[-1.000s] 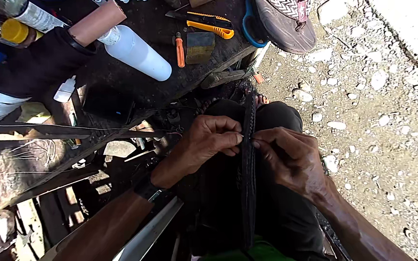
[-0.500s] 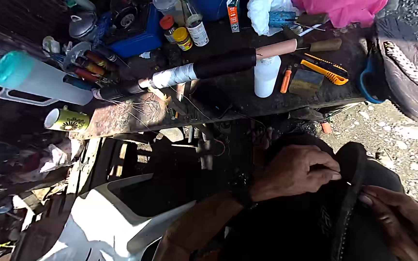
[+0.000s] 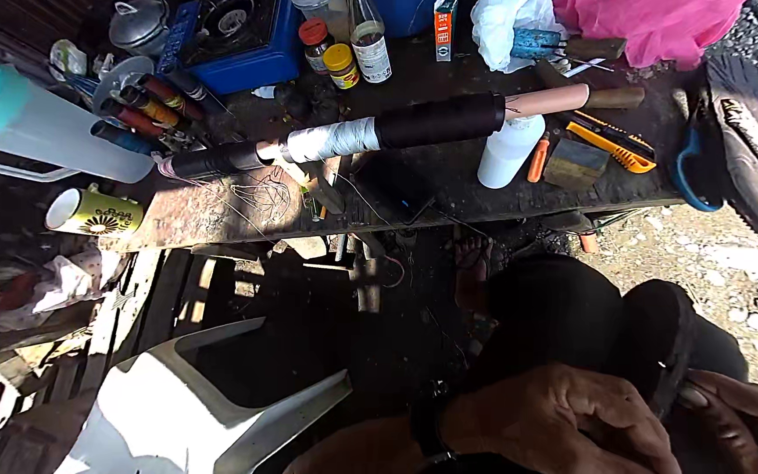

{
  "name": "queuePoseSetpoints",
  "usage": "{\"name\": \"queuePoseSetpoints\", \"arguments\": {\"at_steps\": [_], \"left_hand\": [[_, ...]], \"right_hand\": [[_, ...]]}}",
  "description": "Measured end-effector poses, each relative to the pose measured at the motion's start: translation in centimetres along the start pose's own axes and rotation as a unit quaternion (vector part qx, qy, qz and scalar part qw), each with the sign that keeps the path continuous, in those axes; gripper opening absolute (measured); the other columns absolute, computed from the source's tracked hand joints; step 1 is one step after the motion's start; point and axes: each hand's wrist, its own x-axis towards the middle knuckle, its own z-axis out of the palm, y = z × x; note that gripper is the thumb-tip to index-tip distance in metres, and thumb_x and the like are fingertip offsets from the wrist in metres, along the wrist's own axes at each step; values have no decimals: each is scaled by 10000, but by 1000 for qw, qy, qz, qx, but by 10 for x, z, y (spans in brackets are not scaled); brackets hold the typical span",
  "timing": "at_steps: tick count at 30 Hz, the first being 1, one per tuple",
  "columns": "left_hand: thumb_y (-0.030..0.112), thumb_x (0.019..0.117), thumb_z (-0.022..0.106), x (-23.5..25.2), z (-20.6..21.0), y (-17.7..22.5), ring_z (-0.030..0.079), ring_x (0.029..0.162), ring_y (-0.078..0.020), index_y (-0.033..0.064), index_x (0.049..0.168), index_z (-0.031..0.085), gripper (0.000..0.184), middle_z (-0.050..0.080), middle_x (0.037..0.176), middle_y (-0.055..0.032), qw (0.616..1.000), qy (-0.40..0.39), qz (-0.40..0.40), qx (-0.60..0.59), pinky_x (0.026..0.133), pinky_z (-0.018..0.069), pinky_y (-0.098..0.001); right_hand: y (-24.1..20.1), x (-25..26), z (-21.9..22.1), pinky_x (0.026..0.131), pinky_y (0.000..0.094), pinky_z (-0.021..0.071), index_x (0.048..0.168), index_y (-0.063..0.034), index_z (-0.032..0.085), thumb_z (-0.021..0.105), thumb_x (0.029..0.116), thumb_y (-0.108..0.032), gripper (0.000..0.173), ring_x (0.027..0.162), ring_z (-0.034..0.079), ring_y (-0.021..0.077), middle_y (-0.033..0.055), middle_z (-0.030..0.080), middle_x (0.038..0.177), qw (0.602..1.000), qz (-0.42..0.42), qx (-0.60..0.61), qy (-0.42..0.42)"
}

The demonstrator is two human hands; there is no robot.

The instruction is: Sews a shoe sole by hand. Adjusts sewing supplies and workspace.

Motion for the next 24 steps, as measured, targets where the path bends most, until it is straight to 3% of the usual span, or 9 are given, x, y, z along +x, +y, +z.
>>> {"name": "queuePoseSetpoints", "arguments": {"at_steps": [4,9,12,18,21,24], "left_hand": [[-12,913,703,4,-13,17,661,895,-105,-59,915,696,48,671,984,-93,991,107,-42,74,770,584,-241],[58,943,709,14,-16,2,693,942,-132,1,1018,750,103,692,1061,-77,958,187,-76,202,801,623,-264],[43,960,681,21,-12,1,699,957,-146,-14,1066,740,134,687,1095,-93,955,183,-75,222,830,626,-276],[58,958,686,32,-6,-1,703,887,-109,-18,1065,737,141,704,1023,-82,934,147,-79,315,771,626,-243],[51,960,681,29,-3,3,710,837,-130,-42,1149,693,211,712,998,-79,937,128,-108,308,729,634,-273],[36,968,660,25,0,4,722,804,-161,-49,1131,675,185,720,979,-82,942,144,-128,276,717,646,-311]], "right_hand": [[-5,3,7,757,152,517,1081,-93,709,571,1058,-290,241,822,644,2,21,710,869,998,-17,-38,53],[-5,-2,4,702,247,537,1085,-81,739,570,1060,-274,257,788,656,90,40,725,881,997,-6,-54,46],[-4,-4,4,692,257,536,1086,-83,738,563,1062,-266,254,776,656,102,43,729,877,997,-14,-60,48],[-3,-5,4,653,276,519,1087,-93,734,541,1068,-270,263,739,645,115,34,712,839,997,-17,-61,51],[-4,-6,3,637,280,518,1082,-100,735,542,1071,-283,266,724,640,112,25,708,838,997,-10,-62,51],[-11,-7,3,643,290,521,1076,-123,735,534,1072,-297,266,750,654,117,13,717,855,995,18,-84,51]]}}
